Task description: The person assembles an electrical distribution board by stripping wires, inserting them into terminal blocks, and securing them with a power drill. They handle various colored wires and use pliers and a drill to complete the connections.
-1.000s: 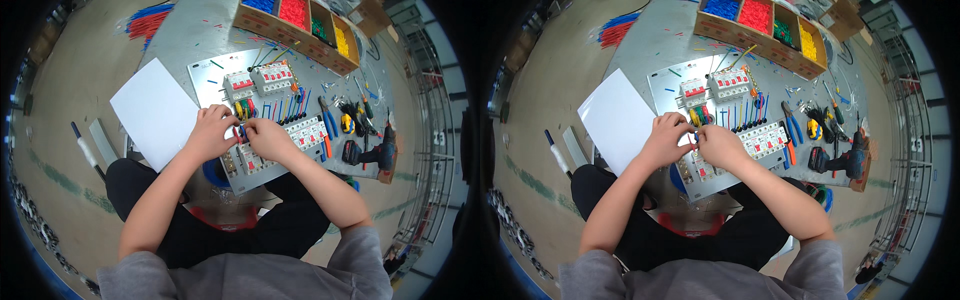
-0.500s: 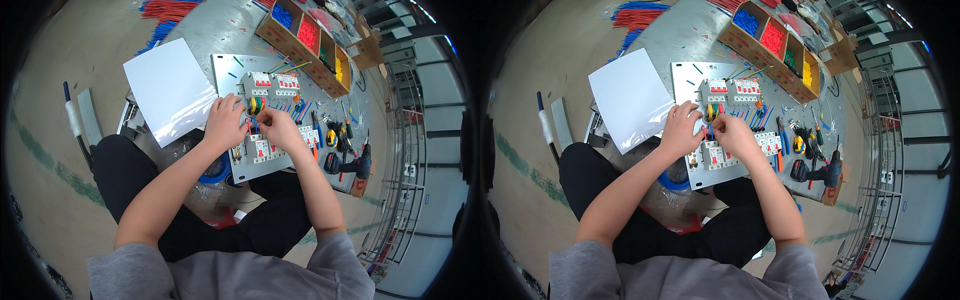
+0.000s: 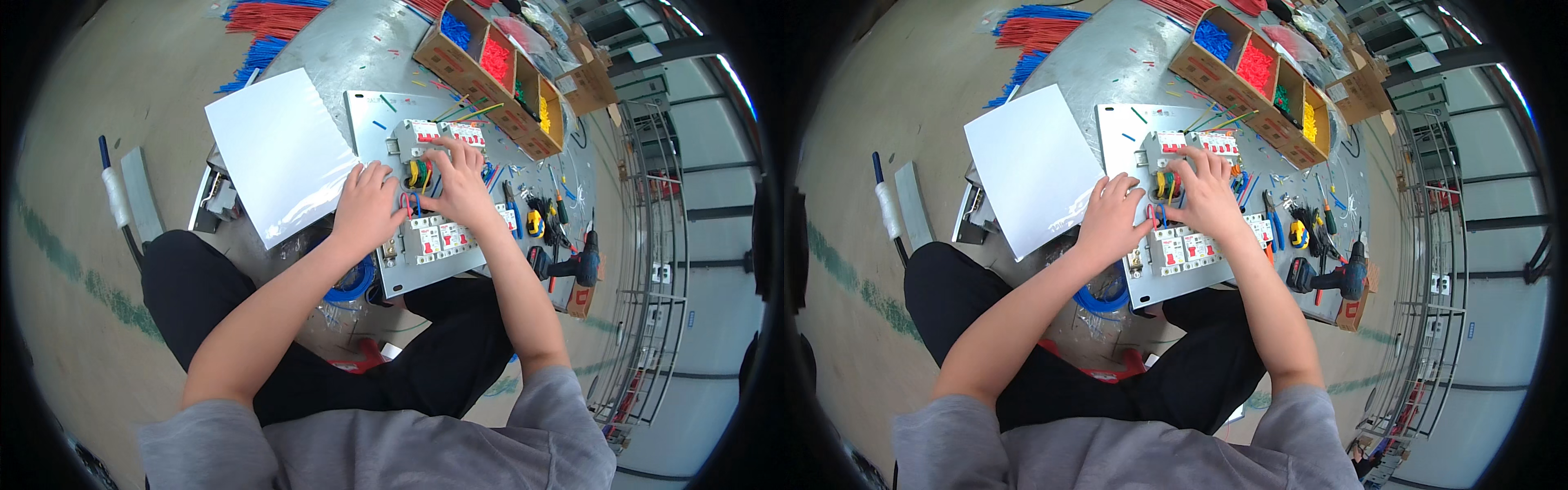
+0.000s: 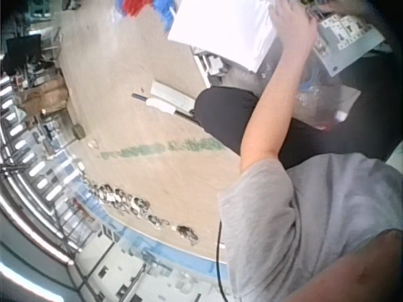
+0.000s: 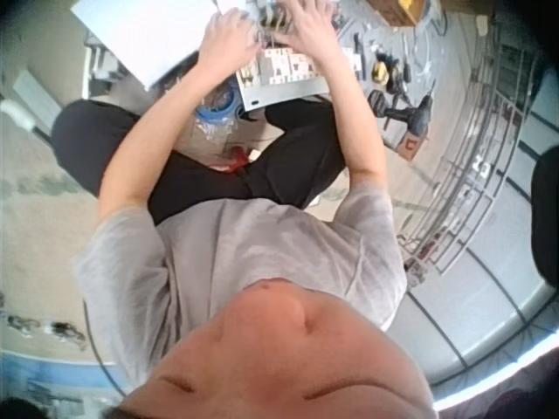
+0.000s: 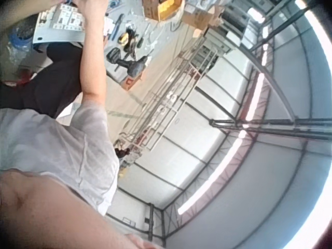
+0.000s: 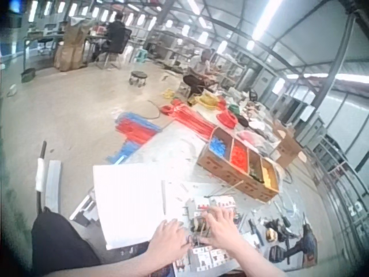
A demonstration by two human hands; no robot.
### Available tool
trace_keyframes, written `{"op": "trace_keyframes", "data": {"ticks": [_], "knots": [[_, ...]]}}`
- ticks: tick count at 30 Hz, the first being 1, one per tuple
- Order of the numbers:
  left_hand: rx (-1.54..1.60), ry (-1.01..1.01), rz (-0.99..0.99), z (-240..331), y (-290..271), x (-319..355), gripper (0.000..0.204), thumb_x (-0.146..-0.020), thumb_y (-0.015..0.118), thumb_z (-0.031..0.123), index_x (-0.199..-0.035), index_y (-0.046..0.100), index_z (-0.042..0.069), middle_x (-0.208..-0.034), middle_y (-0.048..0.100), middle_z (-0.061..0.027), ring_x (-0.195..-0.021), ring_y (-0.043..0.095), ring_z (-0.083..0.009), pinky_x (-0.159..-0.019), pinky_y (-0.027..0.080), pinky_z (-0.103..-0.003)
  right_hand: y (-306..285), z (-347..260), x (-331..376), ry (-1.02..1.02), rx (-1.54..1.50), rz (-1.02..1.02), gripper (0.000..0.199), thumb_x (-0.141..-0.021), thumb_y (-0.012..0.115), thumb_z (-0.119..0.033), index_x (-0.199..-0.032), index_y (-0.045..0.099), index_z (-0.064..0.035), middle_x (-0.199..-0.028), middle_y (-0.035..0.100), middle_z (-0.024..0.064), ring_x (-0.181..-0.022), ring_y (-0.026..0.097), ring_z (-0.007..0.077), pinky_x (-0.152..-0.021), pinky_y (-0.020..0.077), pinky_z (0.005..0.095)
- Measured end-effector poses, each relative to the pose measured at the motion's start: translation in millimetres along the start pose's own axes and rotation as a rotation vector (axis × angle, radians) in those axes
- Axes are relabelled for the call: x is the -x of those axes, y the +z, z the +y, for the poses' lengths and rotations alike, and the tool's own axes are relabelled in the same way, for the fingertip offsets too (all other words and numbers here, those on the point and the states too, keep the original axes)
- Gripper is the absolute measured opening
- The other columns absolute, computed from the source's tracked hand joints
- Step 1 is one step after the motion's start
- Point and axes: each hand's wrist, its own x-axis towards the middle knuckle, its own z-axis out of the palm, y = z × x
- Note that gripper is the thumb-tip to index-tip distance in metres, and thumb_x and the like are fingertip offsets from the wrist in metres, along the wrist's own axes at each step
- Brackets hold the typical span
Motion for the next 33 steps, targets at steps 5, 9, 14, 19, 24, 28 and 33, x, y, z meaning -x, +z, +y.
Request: {"op": "trace_keyframes", "data": {"ticks": [5, 9, 14, 19, 24, 28, 33], "knots": [[0.057, 0.023, -0.050, -0.6, 0.1, -13.3, 0.052, -0.086, 0.086, 0.033, -0.126, 0.075, 0.002, -0.136, 0.066, -0.0149, -0.137, 0.056, -0.0342, -0.123, 0.040, -0.047, 6.7, 7.2, 6.2, -0.074, 0.023, 0.110, 0.059, -0.066, 0.097, -0.036, -0.117, 0.073, -0.0184, -0.144, 0.058, 0.0050, -0.134, 0.047, 0.0349, -0.117, 0.0334, 0.0527], [0.038, 0.004, -0.021, -0.5, 6.7, -14.1, 0.046, -0.085, 0.086, 0.033, -0.119, 0.079, 0.003, -0.130, 0.070, -0.0110, -0.132, 0.059, -0.0318, -0.119, 0.043, -0.045, 6.7, 4.3, 9.2, -0.083, 0.063, 0.185, 0.061, -0.063, 0.098, -0.036, -0.117, 0.074, -0.0235, -0.143, 0.056, 0.0014, -0.135, 0.045, 0.0320, -0.119, 0.0300, 0.0520], [0.075, -0.031, 0.018, -1.4, 11.1, -13.2, 0.042, -0.086, 0.086, 0.031, -0.117, 0.080, 0.003, -0.128, 0.071, -0.0088, -0.131, 0.060, -0.0297, -0.117, 0.044, -0.045, 7.8, -1.9, 8.6, 0.086, 0.021, 0.166, 0.073, -0.060, 0.100, -0.037, -0.125, 0.071, -0.0219, -0.149, 0.051, 0.0073, -0.140, 0.040, 0.0366, -0.120, 0.0276, 0.0541], [0.062, -0.049, 0.008, 2.4, 12.6, -15.0, 0.039, -0.086, 0.086, 0.028, -0.115, 0.080, 0.003, -0.128, 0.071, -0.0078, -0.132, 0.059, -0.0278, -0.118, 0.043, -0.044, 14.6, 1.2, 8.6, 0.222, 0.022, 0.133, 0.101, -0.052, 0.104, -0.041, -0.141, 0.061, -0.0179, -0.157, 0.040, 0.0166, -0.153, 0.030, 0.0428, -0.126, 0.0203, 0.0604], [0.054, -0.042, 0.017, 3.3, 14.2, -13.8, 0.042, -0.085, 0.087, 0.030, -0.116, 0.078, 0.003, -0.130, 0.071, -0.0104, -0.131, 0.059, -0.0312, -0.117, 0.043, -0.046, 14.6, -4.6, 8.6, 0.271, 0.031, 0.129, 0.104, -0.051, 0.105, -0.040, -0.142, 0.060, -0.0170, -0.157, 0.041, 0.0180, -0.155, 0.028, 0.0439, -0.129, 0.0175, 0.0623], [0.058, -0.062, 0.002, 5.9, 13.8, -12.8, 0.044, -0.084, 0.087, 0.028, -0.118, 0.077, 0.002, -0.131, 0.070, -0.0115, -0.130, 0.059, -0.0319, -0.117, 0.043, -0.047, 16.3, -4.9, 10.8, 0.300, 0.045, 0.103, 0.103, -0.052, 0.105, -0.042, -0.141, 0.060, -0.0156, -0.156, 0.042, 0.0183, -0.154, 0.030, 0.0439, -0.128, 0.0184, 0.0634], [0.052, -0.059, -0.019, 6.4, 13.7, -12.4, 0.046, -0.084, 0.087, 0.027, -0.120, 0.076, 0.001, -0.130, 0.069, -0.0124, -0.130, 0.058, -0.0324, -0.118, 0.042, -0.047, 17.3, -7.4, 11.0, 0.317, 0.057, 0.084, 0.101, -0.053, 0.105, -0.043, -0.139, 0.060, -0.0139, -0.156, 0.043, 0.0181, -0.154, 0.030, 0.0436, -0.126, 0.0194, 0.0652]]}}
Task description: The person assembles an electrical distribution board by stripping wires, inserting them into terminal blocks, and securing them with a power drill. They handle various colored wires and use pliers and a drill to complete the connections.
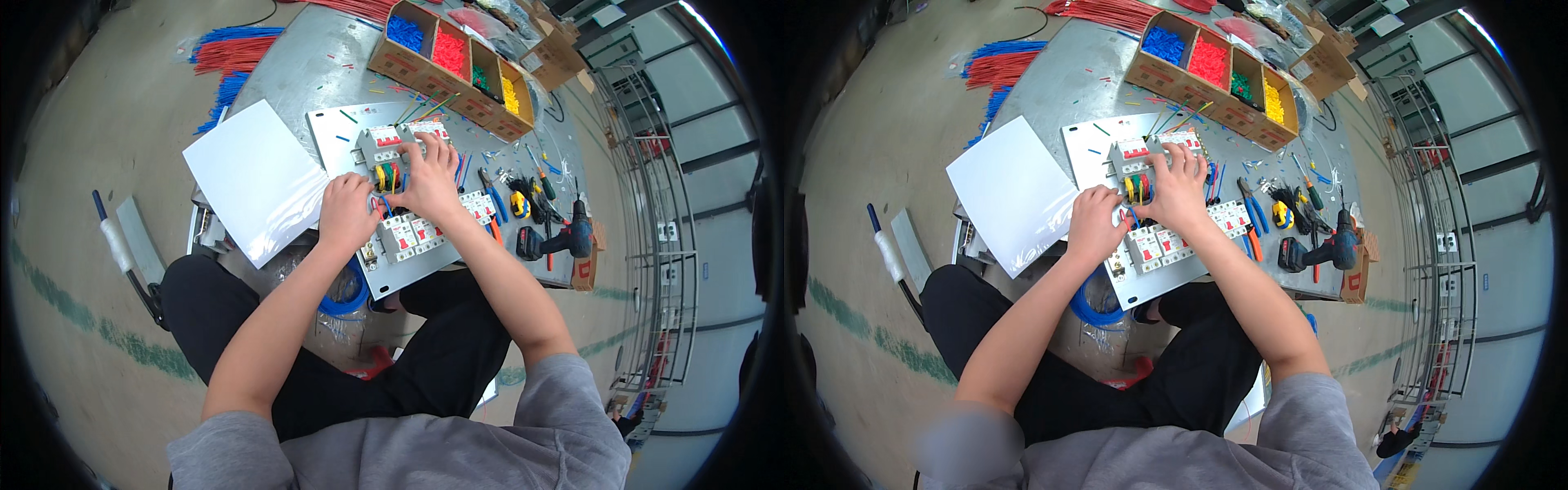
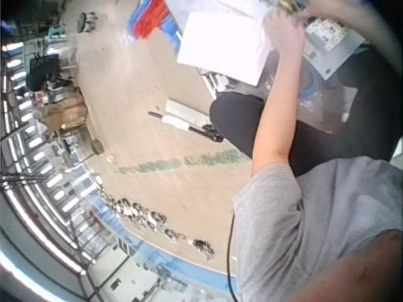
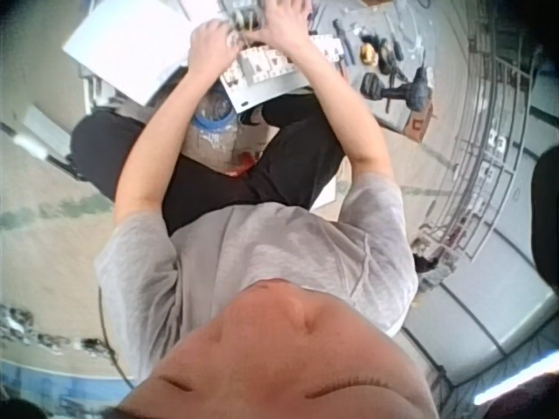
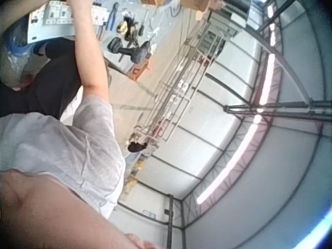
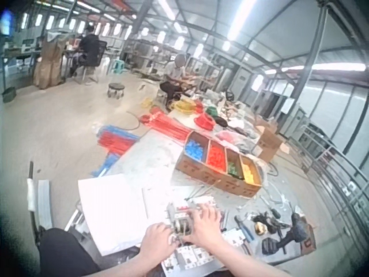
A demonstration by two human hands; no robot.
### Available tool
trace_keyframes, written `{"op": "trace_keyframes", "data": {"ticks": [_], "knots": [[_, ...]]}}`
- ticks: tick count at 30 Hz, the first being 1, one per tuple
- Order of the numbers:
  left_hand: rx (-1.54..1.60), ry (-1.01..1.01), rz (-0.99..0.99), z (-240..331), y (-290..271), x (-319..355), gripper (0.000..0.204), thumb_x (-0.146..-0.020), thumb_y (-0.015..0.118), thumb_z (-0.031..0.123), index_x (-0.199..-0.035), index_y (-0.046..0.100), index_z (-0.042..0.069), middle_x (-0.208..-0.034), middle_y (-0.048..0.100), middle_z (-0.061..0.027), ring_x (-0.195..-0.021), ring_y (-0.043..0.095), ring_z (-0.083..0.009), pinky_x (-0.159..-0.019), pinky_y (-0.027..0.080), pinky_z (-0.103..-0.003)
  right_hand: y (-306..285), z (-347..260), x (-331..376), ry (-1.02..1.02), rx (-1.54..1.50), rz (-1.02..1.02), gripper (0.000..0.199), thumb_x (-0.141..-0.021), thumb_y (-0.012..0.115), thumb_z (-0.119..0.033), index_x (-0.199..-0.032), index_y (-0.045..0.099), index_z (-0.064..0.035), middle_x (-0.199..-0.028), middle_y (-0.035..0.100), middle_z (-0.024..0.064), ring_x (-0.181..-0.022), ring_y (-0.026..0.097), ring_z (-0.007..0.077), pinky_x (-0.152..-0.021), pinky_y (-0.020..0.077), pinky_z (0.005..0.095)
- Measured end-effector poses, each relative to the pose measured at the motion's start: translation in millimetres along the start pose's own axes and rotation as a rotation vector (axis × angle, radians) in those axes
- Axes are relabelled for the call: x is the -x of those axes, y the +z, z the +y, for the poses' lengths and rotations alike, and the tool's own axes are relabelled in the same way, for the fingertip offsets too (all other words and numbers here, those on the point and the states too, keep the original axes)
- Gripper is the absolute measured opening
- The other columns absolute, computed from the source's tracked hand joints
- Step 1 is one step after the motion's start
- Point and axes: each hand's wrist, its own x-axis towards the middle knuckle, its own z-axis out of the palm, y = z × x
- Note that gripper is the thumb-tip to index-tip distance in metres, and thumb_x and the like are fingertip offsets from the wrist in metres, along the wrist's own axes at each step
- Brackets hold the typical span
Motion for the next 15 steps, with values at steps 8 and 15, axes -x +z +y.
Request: {"op": "trace_keyframes", "data": {"ticks": [8, 15], "knots": [[-0.033, 0.057, -0.040, 3.5, -4.7, -1.9, 0.041, -0.087, 0.083, 0.021, -0.121, 0.074, -0.001, -0.130, 0.068, -0.0141, -0.133, 0.056, -0.0351, -0.117, 0.043, -0.048, -8.4, -2.0, 2.0, 0.055, 0.040, -0.047, 0.100, -0.059, 0.103, -0.045, -0.143, 0.059, -0.0158, -0.160, 0.044, 0.0192, -0.157, 0.032, 0.0422, -0.127, 0.0186, 0.0696], [-0.013, 0.137, -0.034, 4.4, -23.7, 1.8, 0.025, -0.091, 0.080, 0.016, -0.116, 0.081, 0.012, -0.111, 0.073, -0.0040, -0.124, 0.060, -0.0304, -0.108, 0.040, -0.046, -61.9, 0.3, 13.4, 0.060, -0.085, -0.115, 0.050, -0.089, 0.079, -0.013, -0.137, 0.064, -0.0114, -0.138, 0.060, 0.0124, -0.139, 0.052, 0.0343, -0.121, 0.0319, 0.0570]]}}
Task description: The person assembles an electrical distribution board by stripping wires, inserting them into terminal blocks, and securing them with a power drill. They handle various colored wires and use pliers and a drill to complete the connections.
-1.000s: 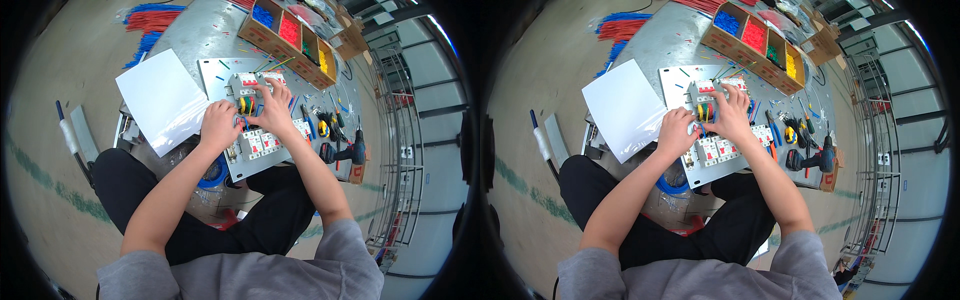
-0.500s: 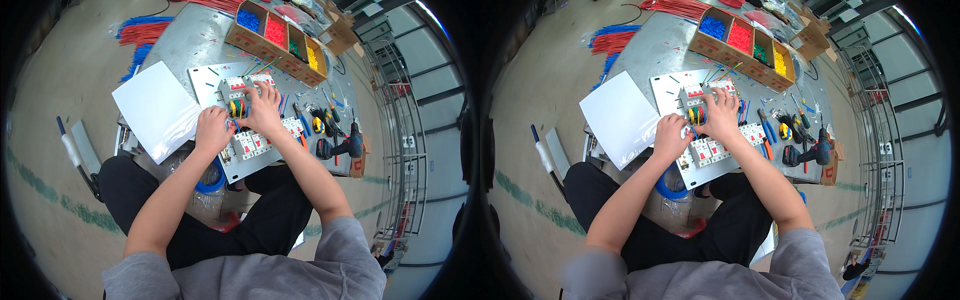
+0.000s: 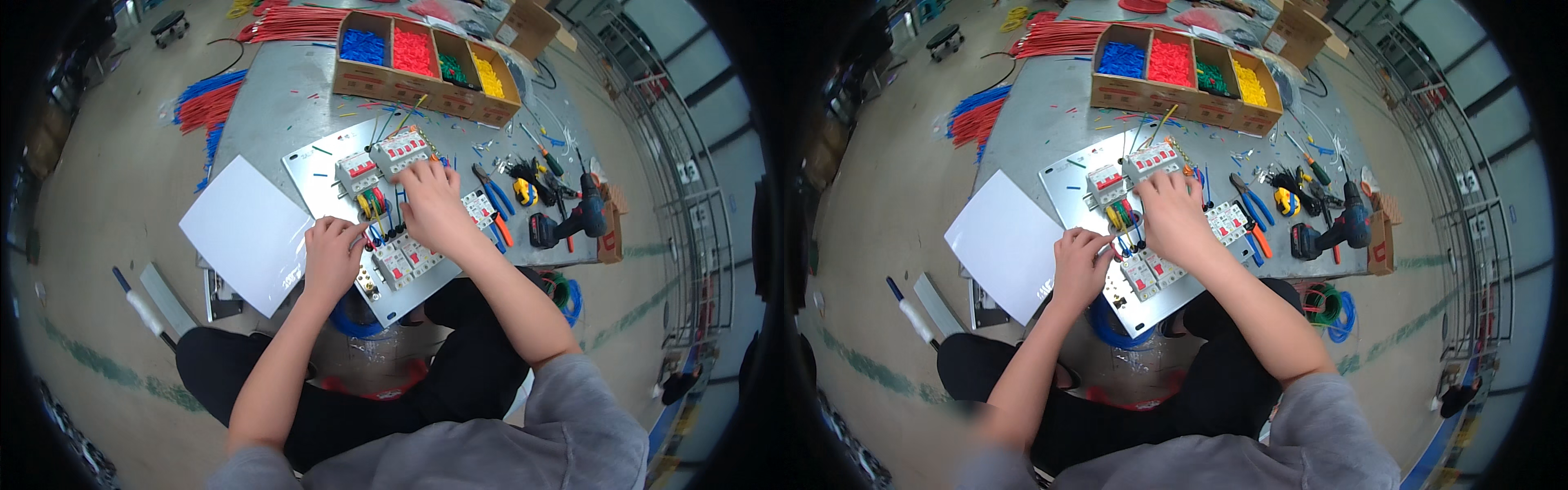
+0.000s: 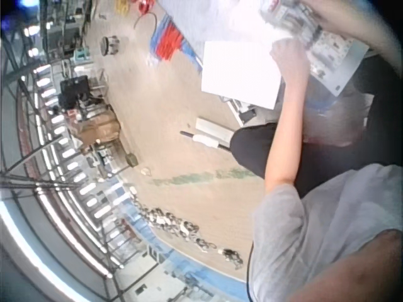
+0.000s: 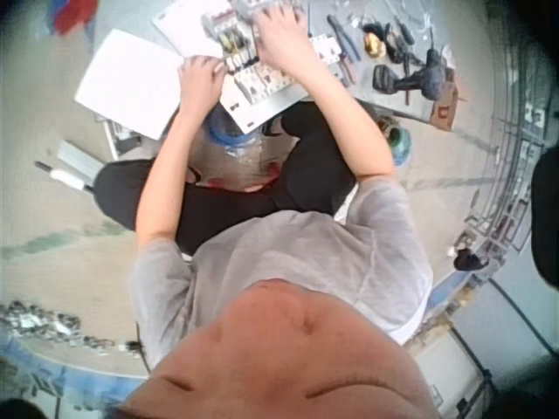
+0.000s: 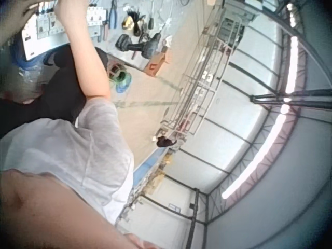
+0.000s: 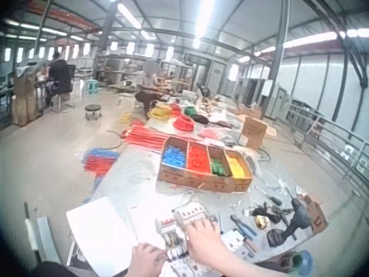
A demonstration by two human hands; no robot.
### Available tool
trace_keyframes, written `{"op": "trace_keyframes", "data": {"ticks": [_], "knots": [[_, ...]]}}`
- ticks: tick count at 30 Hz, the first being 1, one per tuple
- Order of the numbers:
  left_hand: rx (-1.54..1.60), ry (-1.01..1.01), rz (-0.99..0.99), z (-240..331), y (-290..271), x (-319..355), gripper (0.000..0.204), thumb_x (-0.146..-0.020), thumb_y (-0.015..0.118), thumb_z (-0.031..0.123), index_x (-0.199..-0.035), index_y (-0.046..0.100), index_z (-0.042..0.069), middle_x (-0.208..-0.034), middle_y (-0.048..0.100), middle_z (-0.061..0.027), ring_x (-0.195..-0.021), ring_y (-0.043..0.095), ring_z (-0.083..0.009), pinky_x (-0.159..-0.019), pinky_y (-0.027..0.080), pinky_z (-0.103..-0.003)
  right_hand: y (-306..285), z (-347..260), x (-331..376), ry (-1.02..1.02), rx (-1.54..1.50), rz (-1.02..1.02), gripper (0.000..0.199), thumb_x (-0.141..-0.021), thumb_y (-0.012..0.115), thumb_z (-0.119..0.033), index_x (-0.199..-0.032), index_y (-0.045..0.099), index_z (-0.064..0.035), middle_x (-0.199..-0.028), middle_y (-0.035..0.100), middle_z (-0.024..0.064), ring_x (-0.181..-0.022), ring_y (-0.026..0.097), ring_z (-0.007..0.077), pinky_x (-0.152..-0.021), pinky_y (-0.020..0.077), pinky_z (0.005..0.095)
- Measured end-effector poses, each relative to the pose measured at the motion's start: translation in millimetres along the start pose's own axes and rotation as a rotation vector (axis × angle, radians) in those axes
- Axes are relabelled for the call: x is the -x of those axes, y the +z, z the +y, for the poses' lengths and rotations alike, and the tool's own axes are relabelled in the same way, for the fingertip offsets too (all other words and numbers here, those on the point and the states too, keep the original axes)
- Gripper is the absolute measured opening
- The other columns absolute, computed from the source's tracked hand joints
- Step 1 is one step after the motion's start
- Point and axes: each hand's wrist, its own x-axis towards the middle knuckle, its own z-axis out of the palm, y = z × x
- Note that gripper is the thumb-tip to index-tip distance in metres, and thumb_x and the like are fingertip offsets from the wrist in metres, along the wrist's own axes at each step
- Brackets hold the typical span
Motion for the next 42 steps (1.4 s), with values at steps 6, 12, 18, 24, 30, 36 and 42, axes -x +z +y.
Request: {"op": "trace_keyframes", "data": {"ticks": [6, 12, 18, 24, 30, 36, 42], "knots": [[-0.179, 0.141, -0.005, -10.7, 0.3, -12.3, 0.014, -0.090, 0.081, 0.015, -0.104, 0.085, 0.017, -0.094, 0.071, -0.0003, -0.109, 0.063, -0.0267, -0.098, 0.044, -0.044, 7.3, -2.6, 38.6, -0.091, -0.317, -0.385, 0.047, -0.096, 0.077, -0.036, -0.127, 0.071, -0.0023, -0.125, 0.068, 0.0148, -0.127, 0.061, 0.0321, -0.114, 0.0395, 0.0526], [-0.318, 0.202, -0.037, -4.0, 4.4, -23.4, 0.028, -0.076, 0.078, 0.001, -0.097, 0.082, 0.018, -0.093, 0.071, 0.0021, -0.107, 0.065, -0.0261, -0.096, 0.043, -0.045, 26.6, -10.5, 49.9, -0.124, -0.270, -0.249, 0.044, -0.092, 0.079, -0.033, -0.121, 0.070, -0.0016, -0.121, 0.064, 0.0139, -0.121, 0.060, 0.0301, -0.110, 0.0436, 0.0471], [-0.307, 0.184, -0.093, -4.7, 2.6, -27.5, 0.031, -0.073, 0.076, -0.001, -0.097, 0.082, 0.016, -0.097, 0.072, 0.0033, -0.106, 0.064, -0.0251, -0.097, 0.041, -0.045, 32.1, -7.2, 42.7, -0.140, -0.331, -0.252, 0.045, -0.089, 0.080, -0.032, -0.117, 0.068, 0.0005, -0.121, 0.061, 0.0155, -0.120, 0.059, 0.0304, -0.108, 0.0451, 0.0466], [-0.269, 0.207, -0.143, -7.4, -2.5, -32.6, 0.033, -0.071, 0.076, 0.003, -0.102, 0.080, 0.015, -0.096, 0.066, 0.0026, -0.107, 0.062, -0.0235, -0.097, 0.042, -0.045, 25.0, 5.5, 7.8, 0.154, -0.521, -0.456, 0.038, -0.096, 0.079, -0.042, -0.102, 0.077, -0.0043, -0.098, 0.074, 0.0130, -0.101, 0.073, 0.0320, -0.096, 0.0522, 0.0454], [-0.256, 0.186, -0.128, -7.9, -3.9, -33.9, 0.016, -0.076, 0.076, 0.005, -0.087, 0.080, 0.015, -0.089, 0.064, 0.0016, -0.099, 0.060, -0.0233, -0.094, 0.043, -0.043, 35.3, -14.1, -15.2, 0.311, -0.271, -0.526, 0.039, -0.093, 0.082, -0.045, -0.085, 0.084, -0.0067, -0.078, 0.078, 0.0124, -0.079, 0.076, 0.0334, -0.077, 0.0606, 0.0449], [-0.286, 0.205, -0.139, -13.4, -2.4, -31.4, 0.017, -0.074, 0.077, 0.007, -0.085, 0.083, 0.019, -0.089, 0.065, 0.0028, -0.101, 0.060, -0.0211, -0.093, 0.043, -0.042, 45.5, -26.7, -24.1, 0.455, -0.152, -0.509, 0.035, -0.089, 0.083, -0.046, -0.086, 0.087, -0.0117, -0.076, 0.077, 0.0173, -0.079, 0.077, 0.0369, -0.077, 0.0621, 0.0472], [-0.333, 0.222, -0.124, -20.6, 0.1, -33.3, 0.022, -0.074, 0.077, 0.006, -0.085, 0.085, 0.022, -0.089, 0.068, 0.0029, -0.100, 0.060, -0.0214, -0.092, 0.042, -0.038, 44.5, -43.5, -39.3, 0.474, -0.035, -0.587, 0.046, -0.086, 0.082, -0.044, -0.097, 0.082, -0.0003, -0.099, 0.081, 0.0221, -0.096, 0.079, 0.0406, -0.086, 0.0638, 0.0483]]}}
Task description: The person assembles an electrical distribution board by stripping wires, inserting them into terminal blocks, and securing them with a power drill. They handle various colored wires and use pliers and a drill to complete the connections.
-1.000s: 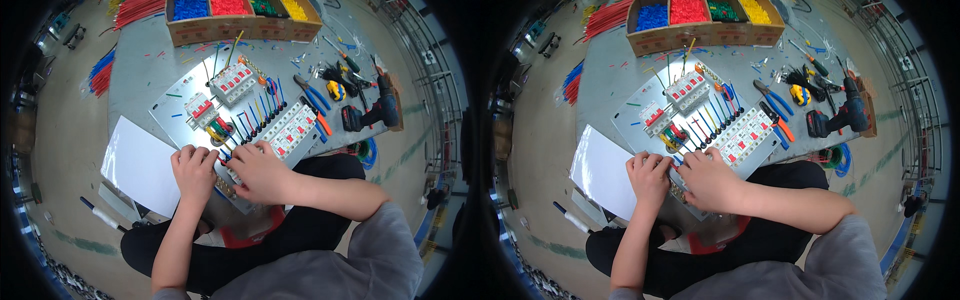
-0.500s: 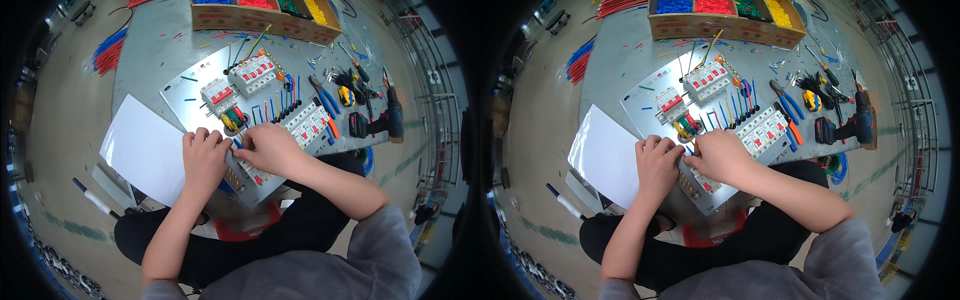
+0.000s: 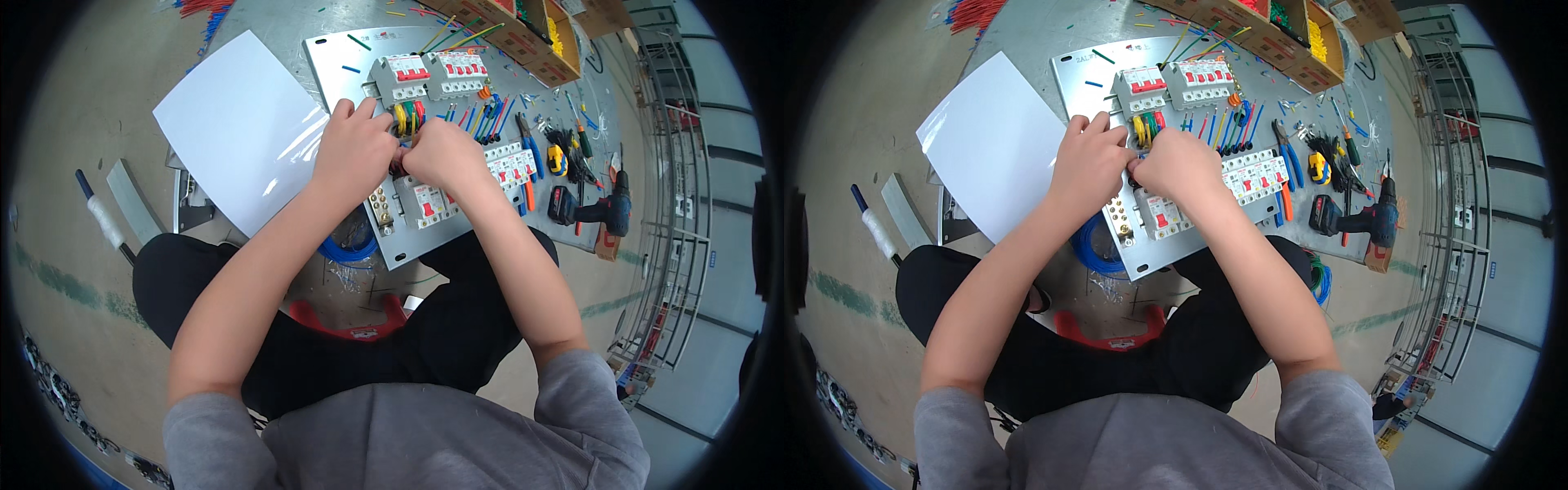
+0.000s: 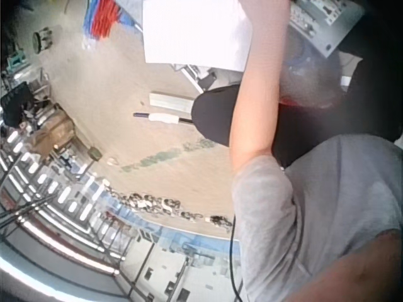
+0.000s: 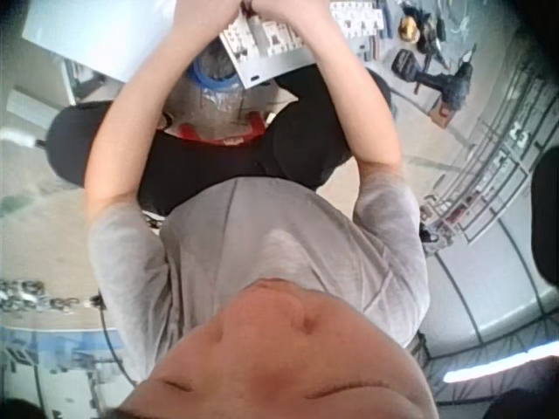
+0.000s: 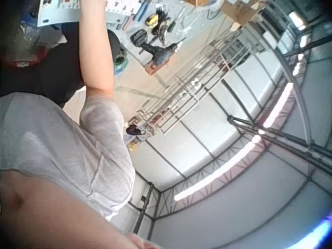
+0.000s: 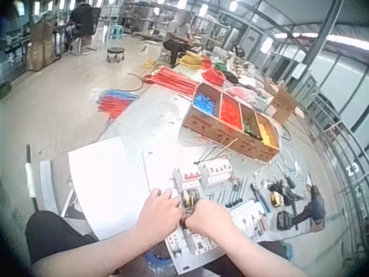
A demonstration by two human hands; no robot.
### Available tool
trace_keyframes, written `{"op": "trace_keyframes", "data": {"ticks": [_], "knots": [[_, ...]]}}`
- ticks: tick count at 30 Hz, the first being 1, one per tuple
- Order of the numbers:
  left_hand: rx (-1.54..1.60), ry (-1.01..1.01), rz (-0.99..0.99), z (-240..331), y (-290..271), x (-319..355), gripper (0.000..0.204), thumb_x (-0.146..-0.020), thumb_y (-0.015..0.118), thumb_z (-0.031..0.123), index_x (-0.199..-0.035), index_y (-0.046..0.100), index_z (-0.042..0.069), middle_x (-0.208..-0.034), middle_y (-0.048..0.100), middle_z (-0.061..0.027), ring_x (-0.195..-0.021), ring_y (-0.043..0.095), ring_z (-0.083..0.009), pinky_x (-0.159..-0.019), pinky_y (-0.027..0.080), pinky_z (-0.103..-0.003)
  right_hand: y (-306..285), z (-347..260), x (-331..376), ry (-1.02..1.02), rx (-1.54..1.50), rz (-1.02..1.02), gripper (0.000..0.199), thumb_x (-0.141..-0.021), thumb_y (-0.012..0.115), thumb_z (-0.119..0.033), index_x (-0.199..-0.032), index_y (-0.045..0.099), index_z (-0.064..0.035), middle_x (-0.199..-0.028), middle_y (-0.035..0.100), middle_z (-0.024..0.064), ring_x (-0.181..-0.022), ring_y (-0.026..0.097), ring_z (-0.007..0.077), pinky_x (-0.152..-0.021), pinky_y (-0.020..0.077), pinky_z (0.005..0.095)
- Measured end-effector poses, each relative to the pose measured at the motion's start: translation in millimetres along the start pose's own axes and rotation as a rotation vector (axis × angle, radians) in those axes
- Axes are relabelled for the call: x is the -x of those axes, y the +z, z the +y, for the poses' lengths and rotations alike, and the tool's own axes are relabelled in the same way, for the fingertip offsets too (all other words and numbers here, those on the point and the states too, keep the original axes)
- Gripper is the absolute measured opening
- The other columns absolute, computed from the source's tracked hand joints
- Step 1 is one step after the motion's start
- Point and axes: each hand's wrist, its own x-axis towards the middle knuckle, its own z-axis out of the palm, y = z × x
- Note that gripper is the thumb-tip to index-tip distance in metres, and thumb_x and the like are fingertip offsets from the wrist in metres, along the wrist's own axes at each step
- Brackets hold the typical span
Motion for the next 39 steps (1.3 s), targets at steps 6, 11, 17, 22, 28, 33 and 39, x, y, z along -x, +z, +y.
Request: {"op": "trace_keyframes", "data": {"ticks": [6, 11, 17, 22, 28, 33, 39], "knots": [[0.130, -0.111, 0.002, 2.8, -8.0, 4.9, 0.022, -0.084, 0.080, 0.011, -0.105, 0.084, 0.016, -0.101, 0.069, -0.0006, -0.108, 0.060, -0.0247, -0.097, 0.042, -0.041, -8.7, 28.9, 1.5, -0.165, -0.184, -0.107, 0.042, -0.096, 0.079, -0.039, -0.089, 0.083, 0.0016, -0.081, 0.078, 0.0190, -0.077, 0.076, 0.0373, -0.079, 0.0617, 0.0453], [0.298, -0.175, -0.103, 28.1, -40.4, 41.0, 0.046, -0.084, 0.088, 0.026, -0.123, 0.073, 0.006, -0.118, 0.065, -0.0088, -0.119, 0.057, -0.0300, -0.104, 0.040, -0.046, -12.5, 80.0, 28.1, -0.506, -0.274, 0.026, 0.058, -0.094, 0.084, -0.036, -0.141, 0.068, -0.0060, -0.129, 0.070, 0.0197, -0.127, 0.065, 0.0385, -0.109, 0.0514, 0.0450], [0.345, -0.171, -0.188, 63.9, -34.2, 63.9, 0.101, -0.070, 0.098, 0.046, -0.152, 0.054, 0.008, -0.141, 0.060, -0.0115, -0.139, 0.049, -0.0344, -0.116, 0.031, -0.050, -16.3, 102.0, 56.8, -0.643, -0.025, -0.058, 0.103, -0.067, 0.101, -0.031, -0.157, 0.054, -0.0144, -0.152, 0.055, 0.0122, -0.152, 0.045, 0.0317, -0.130, 0.0255, 0.0587], [0.415, -0.308, -0.134, 78.4, -12.9, 63.2, 0.096, -0.063, 0.103, 0.033, -0.144, 0.060, 0.006, -0.137, 0.065, -0.0126, -0.137, 0.052, -0.0358, -0.115, 0.032, -0.050, -2.8, 104.7, 48.0, -0.727, 0.115, 0.148, 0.077, -0.073, 0.092, -0.017, -0.142, 0.061, -0.0049, -0.135, 0.064, 0.0113, -0.136, 0.057, 0.0298, -0.121, 0.0392, 0.0484], [0.323, -0.259, -0.141, 75.2, -6.0, 60.2, 0.090, -0.060, 0.101, 0.024, -0.139, 0.063, 0.004, -0.132, 0.067, -0.0127, -0.132, 0.057, -0.0359, -0.110, 0.035, -0.049, 7.5, 110.9, 35.2, -0.825, 0.148, 0.269, 0.042, -0.083, 0.075, -0.011, -0.123, 0.067, -0.0008, -0.118, 0.067, 0.0114, -0.120, 0.063, 0.0281, -0.111, 0.0468, 0.0427], [0.353, -0.155, -0.263, 55.4, -25.5, 35.4, 0.068, -0.068, 0.098, 0.024, -0.128, 0.070, 0.006, -0.123, 0.069, -0.0098, -0.130, 0.058, -0.0334, -0.108, 0.036, -0.048, -6.6, 108.9, 36.2, -0.797, 0.074, 0.150, 0.067, -0.072, 0.092, -0.023, -0.130, 0.064, -0.0003, -0.121, 0.065, 0.0108, -0.122, 0.062, 0.0282, -0.113, 0.0443, 0.0424], [0.377, -0.267, -0.124, 19.1, -17.1, 24.4, 0.026, -0.085, 0.088, 0.023, -0.103, 0.075, 0.009, -0.116, 0.068, -0.0052, -0.119, 0.048, -0.0309, -0.106, 0.034, -0.045, -11.2, 113.6, 37.6, -0.782, -0.086, 0.094, 0.090, -0.062, 0.101, -0.036, -0.137, 0.061, -0.0041, -0.128, 0.064, 0.0098, -0.129, 0.060, 0.0286, -0.116, 0.0420, 0.0450]]}}
